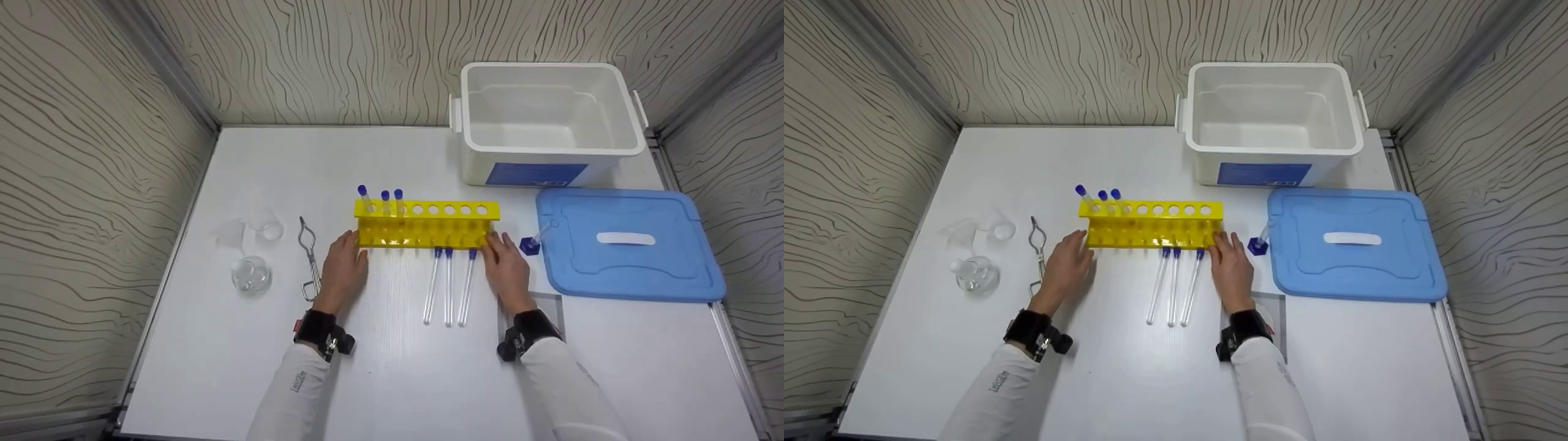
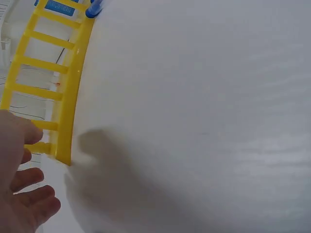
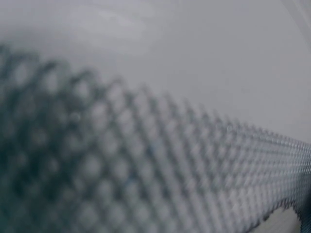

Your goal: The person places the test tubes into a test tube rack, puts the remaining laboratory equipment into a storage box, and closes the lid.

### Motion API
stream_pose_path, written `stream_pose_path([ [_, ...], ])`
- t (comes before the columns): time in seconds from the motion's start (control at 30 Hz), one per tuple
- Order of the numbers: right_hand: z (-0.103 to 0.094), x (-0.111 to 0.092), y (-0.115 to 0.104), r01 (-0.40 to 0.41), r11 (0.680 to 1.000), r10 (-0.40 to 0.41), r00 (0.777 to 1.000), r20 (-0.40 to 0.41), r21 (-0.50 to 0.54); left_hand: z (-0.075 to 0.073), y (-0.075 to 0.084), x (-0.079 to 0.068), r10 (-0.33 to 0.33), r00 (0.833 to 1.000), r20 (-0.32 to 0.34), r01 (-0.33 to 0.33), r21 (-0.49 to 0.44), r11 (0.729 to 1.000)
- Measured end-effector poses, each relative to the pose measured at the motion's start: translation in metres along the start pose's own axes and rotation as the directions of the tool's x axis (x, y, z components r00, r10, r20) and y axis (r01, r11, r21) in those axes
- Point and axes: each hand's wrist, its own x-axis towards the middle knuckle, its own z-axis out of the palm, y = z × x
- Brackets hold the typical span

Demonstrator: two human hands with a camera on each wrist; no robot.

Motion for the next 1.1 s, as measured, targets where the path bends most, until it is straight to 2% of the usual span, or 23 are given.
stream_pose_path([
  [0.1, 0.0, -0.001, 0.0, -0.011, 1.0, 0.011, 1.0, 0.012, 0.0, 0.004, -0.003, -0.001, 0.012, 0.999, 0.052, -0.014, 0.037, 0.999],
  [0.27, -0.001, -0.001, -0.002, -0.022, 1.0, 0.022, 0.999, 0.026, 0.002, 0.01, -0.005, -0.004, 0.031, 0.995, 0.09, -0.038, 0.086, 0.996],
  [0.77, -0.003, -0.001, 0.0, 0.029, 0.999, -0.029, 0.999, -0.02, 0.018, 0.029, -0.004, -0.008, 0.136, 0.983, 0.126, -0.154, 0.146, 0.977],
  [0.97, -0.009, 0.002, -0.002, -0.019, 1.0, 0.019, 0.997, 0.077, 0.007, 0.028, -0.005, -0.011, 0.146, 0.982, 0.123, -0.165, 0.167, 0.972],
  [1.1, -0.019, 0.01, -0.007, -0.129, 0.99, 0.114, 0.971, 0.208, 0.058, 0.027, -0.006, -0.013, 0.141, 0.983, 0.119, -0.161, 0.182, 0.97],
])
